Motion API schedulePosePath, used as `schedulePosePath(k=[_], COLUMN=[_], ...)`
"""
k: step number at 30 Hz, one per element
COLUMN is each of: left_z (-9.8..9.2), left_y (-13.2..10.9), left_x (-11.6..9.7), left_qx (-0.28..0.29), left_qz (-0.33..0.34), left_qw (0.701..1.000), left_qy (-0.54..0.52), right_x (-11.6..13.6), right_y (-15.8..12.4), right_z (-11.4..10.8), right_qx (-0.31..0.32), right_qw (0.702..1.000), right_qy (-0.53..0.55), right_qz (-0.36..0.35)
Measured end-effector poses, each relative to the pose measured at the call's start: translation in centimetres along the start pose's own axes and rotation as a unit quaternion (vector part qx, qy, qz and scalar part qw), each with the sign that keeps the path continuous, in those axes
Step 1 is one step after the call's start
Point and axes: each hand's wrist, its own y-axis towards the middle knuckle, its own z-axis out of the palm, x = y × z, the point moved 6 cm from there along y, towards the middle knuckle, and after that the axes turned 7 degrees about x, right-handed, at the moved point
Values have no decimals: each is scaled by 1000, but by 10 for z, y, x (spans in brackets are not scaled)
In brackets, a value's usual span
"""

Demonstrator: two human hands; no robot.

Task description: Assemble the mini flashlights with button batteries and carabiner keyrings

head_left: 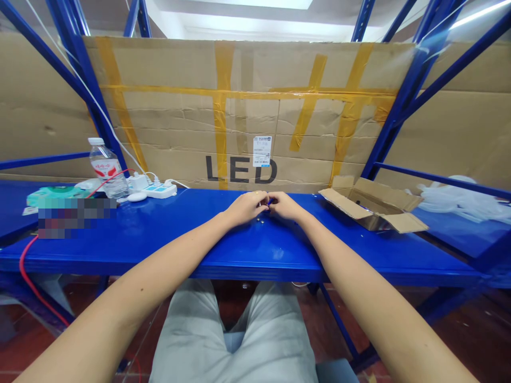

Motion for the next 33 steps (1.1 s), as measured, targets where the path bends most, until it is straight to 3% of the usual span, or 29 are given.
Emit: schedulePosePath(k=[12,21,33], left_z=[0,-11,-1], left_y=[-4,-6,-4], left_x=[-9,-9,-14], left_qx=[-13,-79,-10], left_qz=[60,71,34], left_qw=[987,981,979], left_qy=[146,160,202], right_x=[-4,-3,-4], right_y=[1,1,2], right_z=[-2,-3,-3], right_qx=[-16,-7,-10], right_qw=[997,995,994], right_qy=[58,96,109], right_qz=[40,28,17])
